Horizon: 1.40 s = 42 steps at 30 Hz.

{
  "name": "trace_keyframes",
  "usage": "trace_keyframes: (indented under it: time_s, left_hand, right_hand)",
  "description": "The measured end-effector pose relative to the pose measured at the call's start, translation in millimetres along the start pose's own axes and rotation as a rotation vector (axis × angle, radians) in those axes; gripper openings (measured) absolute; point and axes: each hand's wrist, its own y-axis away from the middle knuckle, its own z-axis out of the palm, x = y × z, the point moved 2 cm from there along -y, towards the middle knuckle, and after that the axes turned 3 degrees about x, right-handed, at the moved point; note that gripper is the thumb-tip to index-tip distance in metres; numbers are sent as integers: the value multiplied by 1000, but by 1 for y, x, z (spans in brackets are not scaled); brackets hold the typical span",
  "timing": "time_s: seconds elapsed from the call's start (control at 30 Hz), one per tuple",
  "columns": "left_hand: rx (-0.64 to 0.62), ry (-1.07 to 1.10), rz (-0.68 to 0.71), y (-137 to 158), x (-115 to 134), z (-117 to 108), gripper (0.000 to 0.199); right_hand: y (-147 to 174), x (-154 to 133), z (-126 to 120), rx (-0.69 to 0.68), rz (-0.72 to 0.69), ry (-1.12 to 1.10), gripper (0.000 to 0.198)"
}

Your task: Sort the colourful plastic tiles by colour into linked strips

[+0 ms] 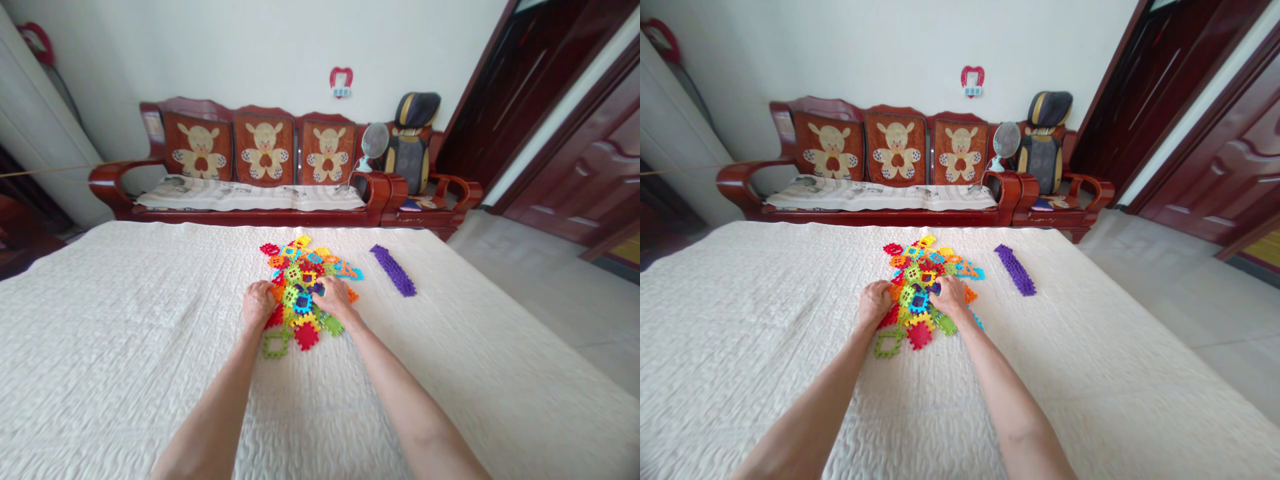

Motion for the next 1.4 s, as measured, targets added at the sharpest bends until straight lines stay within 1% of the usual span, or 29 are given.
trace_keyframes:
  time_s: [0.17, 0.23, 0.3, 0.33, 0.4, 0.5, 0.53, 0.6, 0.7, 0.8, 0.9, 1.0, 1.07, 1.13, 1.2, 1.27, 1.33, 1.4]
  left_hand:
    - [-19, 40, 30, 0, -7, 0, 34]
    - [-41, 93, -1, -1, -6, -3, 35]
    - [-29, 143, -46, 0, 3, -7, 36]
    - [-14, 160, -47, 2, 11, -8, 37]
    - [7, 165, 21, 7, 34, -10, 36]
    - [-87, 106, 192, 21, 74, -7, 30]
    - [-124, 65, 222, 26, 85, -5, 30]
    - [-175, -26, 231, 34, 101, -2, 36]
    - [-233, -122, 202, 37, 111, 1, 44]
    - [-289, -179, 214, 32, 116, 7, 37]
    - [-305, -170, 264, 27, 128, 18, 32]
    - [-354, -71, 332, 27, 147, 34, 34]
    - [-383, 2, 363, 29, 160, 42, 34]
    - [-369, 46, 373, 32, 169, 45, 34]
    - [-334, 63, 350, 34, 172, 46, 32]
    - [-319, 82, 328, 35, 172, 47, 29]
    - [-328, 105, 331, 34, 172, 51, 26]
    - [-340, 123, 360, 31, 175, 57, 25]
  right_hand:
    - [14, 6, -4, 11, -70, -33, 29]
    - [21, 8, -7, 11, -106, -25, 27]
    - [25, 9, -9, 16, -151, -21, 26]
    - [27, 9, -9, 21, -167, -21, 25]
    - [28, 11, -10, 40, -171, -30, 25]
    - [27, 15, -11, 99, -130, -64, 27]
    - [27, 16, -12, 125, -116, -75, 28]
    - [28, 20, -16, 196, -86, -113, 30]
    - [32, 30, -25, 293, -24, -167, 34]
    - [40, 51, -37, 357, 77, -188, 36]
    - [49, 80, -51, 409, 221, -181, 35]
    - [60, 106, -59, 407, 316, -123, 34]
    - [67, 118, -61, 407, 332, -98, 33]
    - [72, 125, -62, 408, 324, -87, 35]
    - [74, 127, -60, 371, 290, -99, 44]
    - [75, 125, -58, 301, 249, -117, 51]
    - [76, 122, -57, 263, 216, -108, 49]
    - [78, 118, -56, 267, 184, -86, 39]
